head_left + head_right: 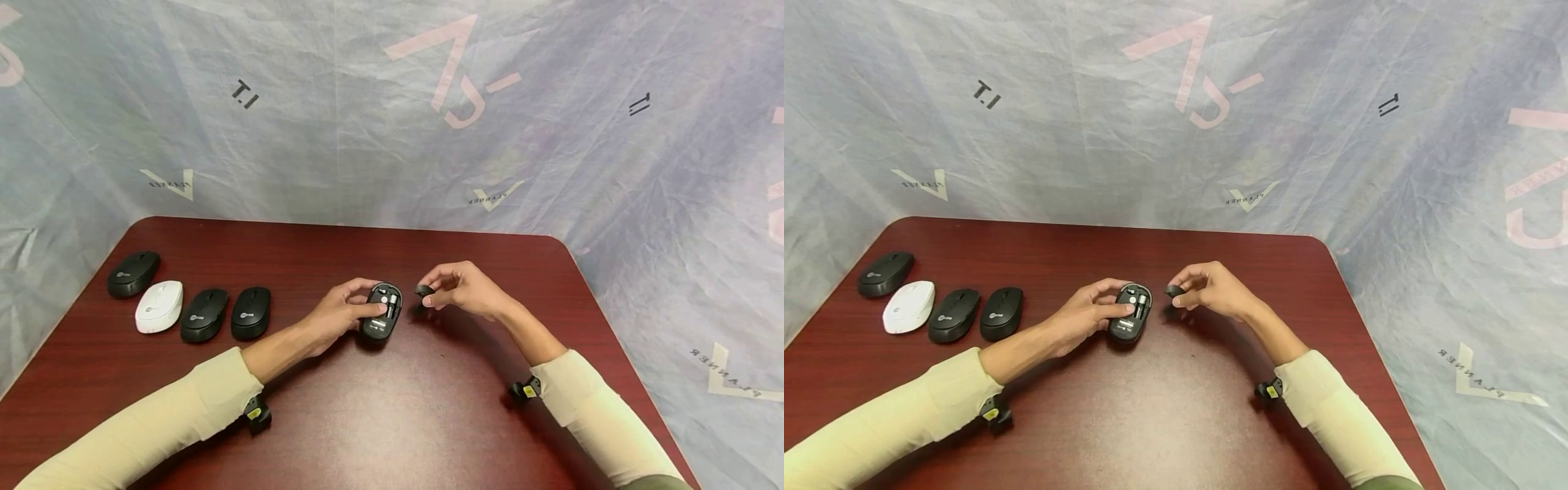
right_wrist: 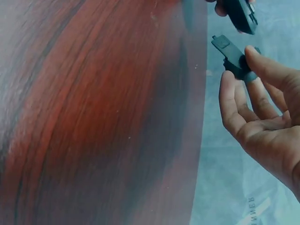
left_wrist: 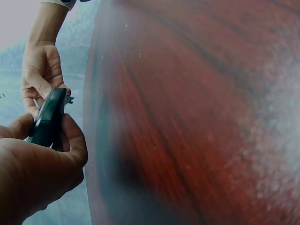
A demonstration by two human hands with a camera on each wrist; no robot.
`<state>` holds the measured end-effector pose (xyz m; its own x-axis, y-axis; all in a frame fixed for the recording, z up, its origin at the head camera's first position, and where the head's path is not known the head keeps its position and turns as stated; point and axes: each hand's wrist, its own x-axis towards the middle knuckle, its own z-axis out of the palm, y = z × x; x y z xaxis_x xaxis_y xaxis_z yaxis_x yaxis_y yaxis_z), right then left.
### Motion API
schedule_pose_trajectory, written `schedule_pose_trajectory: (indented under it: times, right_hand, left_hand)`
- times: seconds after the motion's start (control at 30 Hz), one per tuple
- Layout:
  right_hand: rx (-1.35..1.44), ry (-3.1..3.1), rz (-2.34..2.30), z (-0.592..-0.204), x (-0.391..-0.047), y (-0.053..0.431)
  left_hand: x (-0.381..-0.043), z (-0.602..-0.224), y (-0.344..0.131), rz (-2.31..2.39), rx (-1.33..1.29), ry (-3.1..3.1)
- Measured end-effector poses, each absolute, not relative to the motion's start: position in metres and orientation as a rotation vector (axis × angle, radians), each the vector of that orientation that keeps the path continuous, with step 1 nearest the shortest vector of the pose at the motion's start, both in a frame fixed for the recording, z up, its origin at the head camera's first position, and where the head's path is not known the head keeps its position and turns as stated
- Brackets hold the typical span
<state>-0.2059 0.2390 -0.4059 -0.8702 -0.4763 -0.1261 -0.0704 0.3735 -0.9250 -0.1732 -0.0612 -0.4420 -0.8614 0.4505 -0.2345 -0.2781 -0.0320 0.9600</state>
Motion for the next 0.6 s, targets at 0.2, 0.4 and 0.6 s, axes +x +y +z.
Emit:
schedule_pose_trajectory:
  times: [0.2,0.4,0.6]
  right_hand:
    - [-0.49,2.309,-1.525,-0.399,-0.203,0.235]
    - [-0.441,2.292,-1.639,-0.388,-0.201,0.226]
    - [-0.43,2.259,-1.729,-0.385,-0.199,0.213]
  left_hand:
    - [-0.174,-0.443,-0.058,1.951,0.217,1.75]
    - [-0.174,-0.444,-0.055,2.004,0.205,1.632]
    - [-0.175,-0.443,-0.054,2.008,0.236,1.577]
